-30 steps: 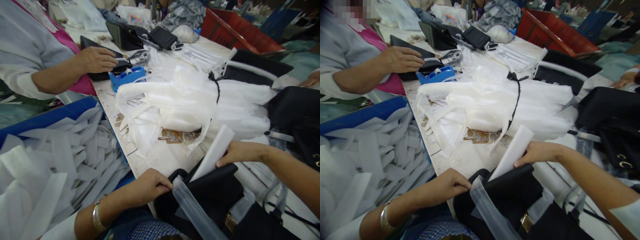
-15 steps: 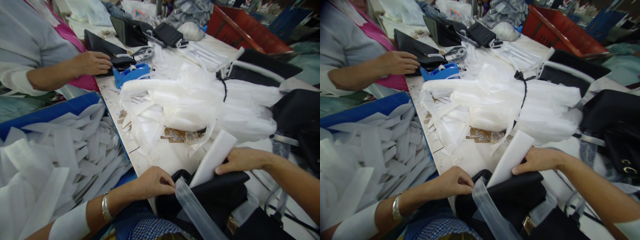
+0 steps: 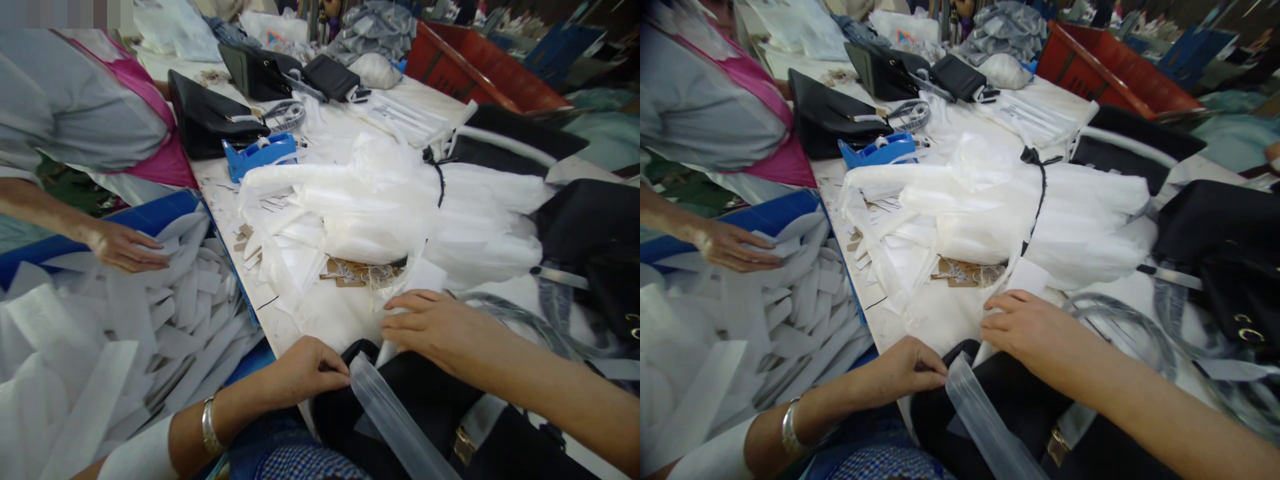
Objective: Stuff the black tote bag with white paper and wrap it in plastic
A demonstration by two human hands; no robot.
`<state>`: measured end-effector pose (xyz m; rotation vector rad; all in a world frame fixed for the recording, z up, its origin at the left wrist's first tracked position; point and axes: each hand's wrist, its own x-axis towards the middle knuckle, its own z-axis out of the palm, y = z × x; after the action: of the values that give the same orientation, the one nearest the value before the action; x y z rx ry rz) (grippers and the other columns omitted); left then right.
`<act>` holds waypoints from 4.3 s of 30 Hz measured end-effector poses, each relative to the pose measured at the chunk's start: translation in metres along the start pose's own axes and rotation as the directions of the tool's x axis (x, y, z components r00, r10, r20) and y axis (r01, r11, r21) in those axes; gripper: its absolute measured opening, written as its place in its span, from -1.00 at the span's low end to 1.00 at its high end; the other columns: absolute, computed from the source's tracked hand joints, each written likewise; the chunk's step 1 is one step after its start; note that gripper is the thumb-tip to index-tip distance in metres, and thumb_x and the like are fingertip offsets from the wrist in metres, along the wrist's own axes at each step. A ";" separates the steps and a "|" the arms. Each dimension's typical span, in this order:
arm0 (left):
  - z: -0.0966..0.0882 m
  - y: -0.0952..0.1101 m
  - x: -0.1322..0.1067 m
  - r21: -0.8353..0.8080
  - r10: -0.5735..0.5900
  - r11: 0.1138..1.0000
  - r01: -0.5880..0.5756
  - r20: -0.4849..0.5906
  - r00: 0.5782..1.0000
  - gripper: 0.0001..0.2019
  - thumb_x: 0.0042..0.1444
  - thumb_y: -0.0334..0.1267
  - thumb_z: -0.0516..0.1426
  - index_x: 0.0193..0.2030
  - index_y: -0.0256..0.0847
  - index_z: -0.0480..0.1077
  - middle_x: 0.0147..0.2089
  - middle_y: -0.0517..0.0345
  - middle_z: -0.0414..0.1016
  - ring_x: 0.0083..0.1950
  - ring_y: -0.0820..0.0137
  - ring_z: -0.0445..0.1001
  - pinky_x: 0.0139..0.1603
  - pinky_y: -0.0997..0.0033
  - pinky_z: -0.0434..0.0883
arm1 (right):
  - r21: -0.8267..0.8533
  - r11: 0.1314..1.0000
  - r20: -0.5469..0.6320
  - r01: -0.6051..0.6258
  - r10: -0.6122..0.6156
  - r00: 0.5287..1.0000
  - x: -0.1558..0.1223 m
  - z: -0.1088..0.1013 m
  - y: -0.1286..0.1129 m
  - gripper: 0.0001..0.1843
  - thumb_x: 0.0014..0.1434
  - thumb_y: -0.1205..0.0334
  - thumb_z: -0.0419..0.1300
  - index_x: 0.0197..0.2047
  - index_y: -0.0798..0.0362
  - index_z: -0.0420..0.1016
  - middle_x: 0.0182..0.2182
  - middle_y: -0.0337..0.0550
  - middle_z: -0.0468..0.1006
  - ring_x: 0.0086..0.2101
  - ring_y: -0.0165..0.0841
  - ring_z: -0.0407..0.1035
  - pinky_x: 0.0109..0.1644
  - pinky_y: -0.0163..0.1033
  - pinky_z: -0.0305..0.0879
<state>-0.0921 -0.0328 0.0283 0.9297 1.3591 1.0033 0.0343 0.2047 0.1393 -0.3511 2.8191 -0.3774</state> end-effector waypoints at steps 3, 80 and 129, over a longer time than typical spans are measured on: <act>0.000 0.000 -0.001 0.003 0.029 1.000 -0.029 0.000 1.000 -0.80 0.19 -0.21 0.23 -0.21 -0.28 0.65 -0.36 0.18 0.60 -0.39 0.44 0.40 -0.37 0.58 0.24 | -0.033 0.999 0.184 0.013 -0.007 0.983 0.024 -0.001 -0.006 -0.79 0.23 0.38 0.18 -0.17 -0.06 0.62 -0.29 -0.12 0.61 -0.17 -0.16 0.45 -0.03 -0.11 0.28; -0.048 0.018 -0.032 0.757 0.011 0.640 -0.134 0.165 0.986 -0.84 0.31 -0.43 0.08 -0.17 -0.14 0.46 -0.15 0.19 0.51 -0.09 0.34 0.47 -0.11 0.47 0.34 | 0.698 0.604 0.102 -0.384 0.447 0.889 -0.047 0.033 0.032 -0.38 0.12 -0.12 0.36 0.17 -0.08 0.33 0.35 -0.02 0.22 0.28 -0.02 0.15 0.32 0.05 0.17; 0.013 0.026 -0.039 0.541 0.101 0.841 -0.016 -0.128 0.987 -0.61 0.38 0.07 0.00 0.08 -0.08 0.49 0.06 0.14 0.57 0.08 0.19 0.51 0.16 0.24 0.42 | 0.195 0.914 -0.627 -0.357 0.395 0.671 -0.074 0.076 -0.086 -0.69 0.33 0.14 0.19 0.12 -0.15 0.50 0.03 -0.19 0.57 0.07 -0.16 0.41 0.23 0.00 0.35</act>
<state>-0.0785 -0.0613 0.0655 1.3394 1.8020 0.7517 0.1435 0.1275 0.1111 0.4972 3.4305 -0.5734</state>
